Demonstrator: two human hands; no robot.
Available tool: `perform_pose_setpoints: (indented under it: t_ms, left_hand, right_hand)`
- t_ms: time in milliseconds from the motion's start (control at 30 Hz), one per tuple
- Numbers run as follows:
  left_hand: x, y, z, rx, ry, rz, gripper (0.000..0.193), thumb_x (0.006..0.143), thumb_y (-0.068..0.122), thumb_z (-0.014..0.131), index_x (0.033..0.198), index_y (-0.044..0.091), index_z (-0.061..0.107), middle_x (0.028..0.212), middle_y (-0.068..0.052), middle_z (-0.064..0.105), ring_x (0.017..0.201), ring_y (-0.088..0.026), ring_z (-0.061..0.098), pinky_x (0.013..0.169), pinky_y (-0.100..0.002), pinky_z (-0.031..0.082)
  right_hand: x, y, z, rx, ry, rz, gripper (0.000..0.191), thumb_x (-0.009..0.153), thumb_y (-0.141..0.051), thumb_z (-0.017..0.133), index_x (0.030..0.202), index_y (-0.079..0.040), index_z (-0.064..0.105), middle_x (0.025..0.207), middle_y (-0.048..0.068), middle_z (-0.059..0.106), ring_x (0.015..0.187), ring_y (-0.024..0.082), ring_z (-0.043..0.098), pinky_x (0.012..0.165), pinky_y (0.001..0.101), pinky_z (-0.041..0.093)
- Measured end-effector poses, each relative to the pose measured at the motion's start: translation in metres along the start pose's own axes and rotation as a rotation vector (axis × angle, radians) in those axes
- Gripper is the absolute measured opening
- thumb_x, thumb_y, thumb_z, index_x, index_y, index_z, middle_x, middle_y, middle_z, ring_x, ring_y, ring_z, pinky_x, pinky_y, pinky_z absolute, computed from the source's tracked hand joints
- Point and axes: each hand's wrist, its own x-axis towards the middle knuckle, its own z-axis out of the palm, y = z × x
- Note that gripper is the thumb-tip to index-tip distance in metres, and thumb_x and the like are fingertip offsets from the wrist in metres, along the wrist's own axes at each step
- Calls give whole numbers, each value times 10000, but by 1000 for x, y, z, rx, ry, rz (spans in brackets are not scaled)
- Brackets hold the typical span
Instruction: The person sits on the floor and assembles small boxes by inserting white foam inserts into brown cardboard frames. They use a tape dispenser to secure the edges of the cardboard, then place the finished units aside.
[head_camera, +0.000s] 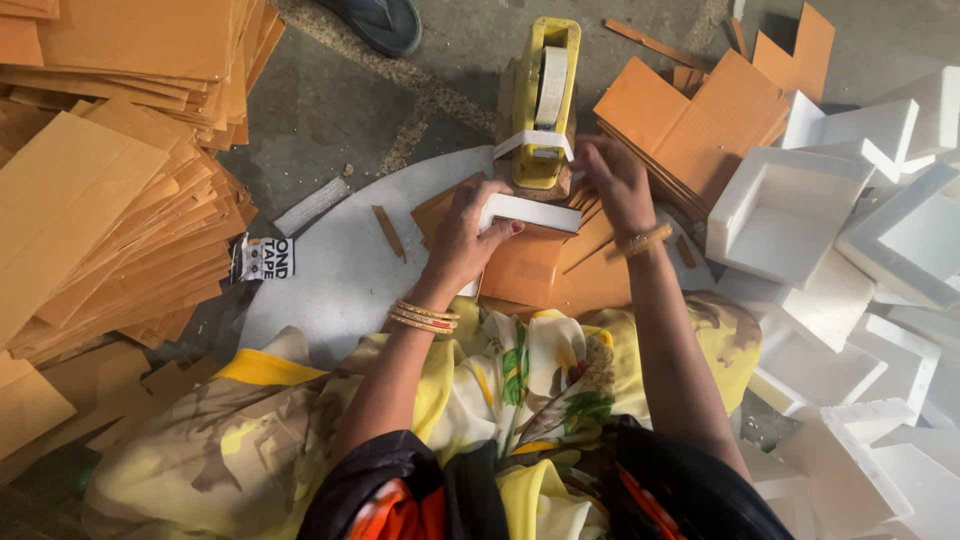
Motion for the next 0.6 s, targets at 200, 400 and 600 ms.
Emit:
perform_pose_setpoints:
  t_ms: [200,400,600]
  left_hand:
    - [4,-2,4,36,74,90,437,894,258,785,1249,152,554,1192,-121,611,1113,-341,644,870,-434,547]
    - [6,-6,9,73,114,33,378,923,283,758,1211,151,551,1213,-122,616,1135,-366,637,853,-459,548]
    - [14,-2,15,92,85,-82,369,915,298,753,1200,169,559,1187,-116,604,1019,-333,673,808,-438,567]
  right_hand:
    - [60,2,9,-289,-43,126,308,1030,-300,652,1058,-6,739,841,3,688,696,58,600,598,223,468]
    - [-13,-21,21,-2,10,-56,146,1016,-135,680,1031,11,677,852,43,692,723,100,650,660,252,544]
    - [-86,33,51,212,50,127,135,983,-114,683,1034,9,658,822,59,689,650,115,646,598,252,533]
